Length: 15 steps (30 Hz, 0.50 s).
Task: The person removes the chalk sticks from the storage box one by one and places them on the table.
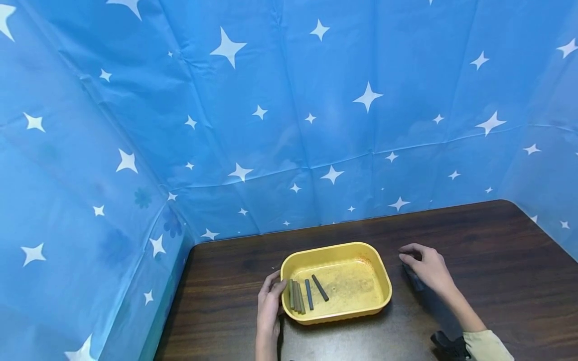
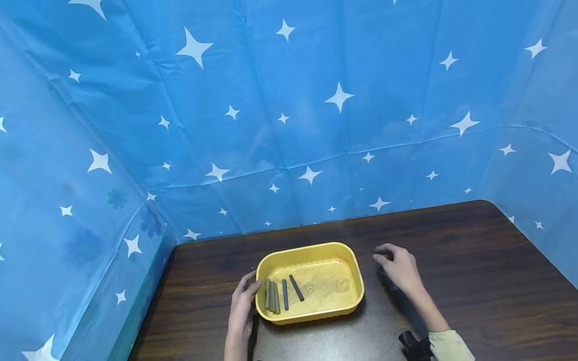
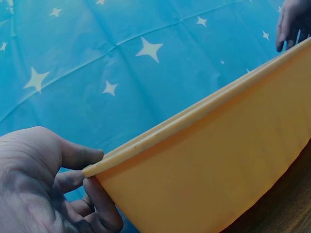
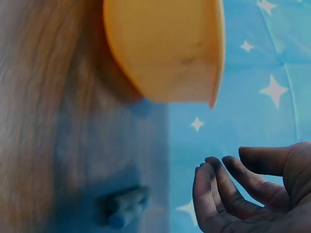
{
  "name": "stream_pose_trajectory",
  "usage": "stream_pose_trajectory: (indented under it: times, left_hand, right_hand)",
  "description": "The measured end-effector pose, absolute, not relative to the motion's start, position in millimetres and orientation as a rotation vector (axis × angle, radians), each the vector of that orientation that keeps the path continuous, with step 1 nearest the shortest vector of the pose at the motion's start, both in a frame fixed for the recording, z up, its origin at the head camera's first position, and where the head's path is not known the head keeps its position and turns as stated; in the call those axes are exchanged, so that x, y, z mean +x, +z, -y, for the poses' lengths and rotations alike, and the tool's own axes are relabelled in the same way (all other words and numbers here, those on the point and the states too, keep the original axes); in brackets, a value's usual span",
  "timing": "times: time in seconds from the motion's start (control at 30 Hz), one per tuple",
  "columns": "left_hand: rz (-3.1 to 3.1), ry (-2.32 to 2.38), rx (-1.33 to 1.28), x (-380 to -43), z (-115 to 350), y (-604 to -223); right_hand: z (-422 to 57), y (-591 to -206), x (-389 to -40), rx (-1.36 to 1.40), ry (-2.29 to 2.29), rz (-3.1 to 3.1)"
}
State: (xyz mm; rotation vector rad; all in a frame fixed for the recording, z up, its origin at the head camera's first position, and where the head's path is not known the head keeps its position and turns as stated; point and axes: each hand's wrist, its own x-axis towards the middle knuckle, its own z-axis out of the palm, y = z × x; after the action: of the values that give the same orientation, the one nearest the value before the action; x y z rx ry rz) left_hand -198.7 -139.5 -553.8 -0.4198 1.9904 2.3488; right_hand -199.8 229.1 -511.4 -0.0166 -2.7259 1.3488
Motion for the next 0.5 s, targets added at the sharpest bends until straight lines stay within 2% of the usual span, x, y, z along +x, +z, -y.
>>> stream_pose_trajectory:
  times: [0.27,0.5]
  left_hand:
    - [-1.988,2.328,-0.423,-201,141,-558]
    - [-2.001,2.344,-0.397,-200,142,-556]
  right_hand:
    - [-203,-497,-198,0.070,1.394,2.689]
    - [-179,-488,-198,0.092,1.641,2.631]
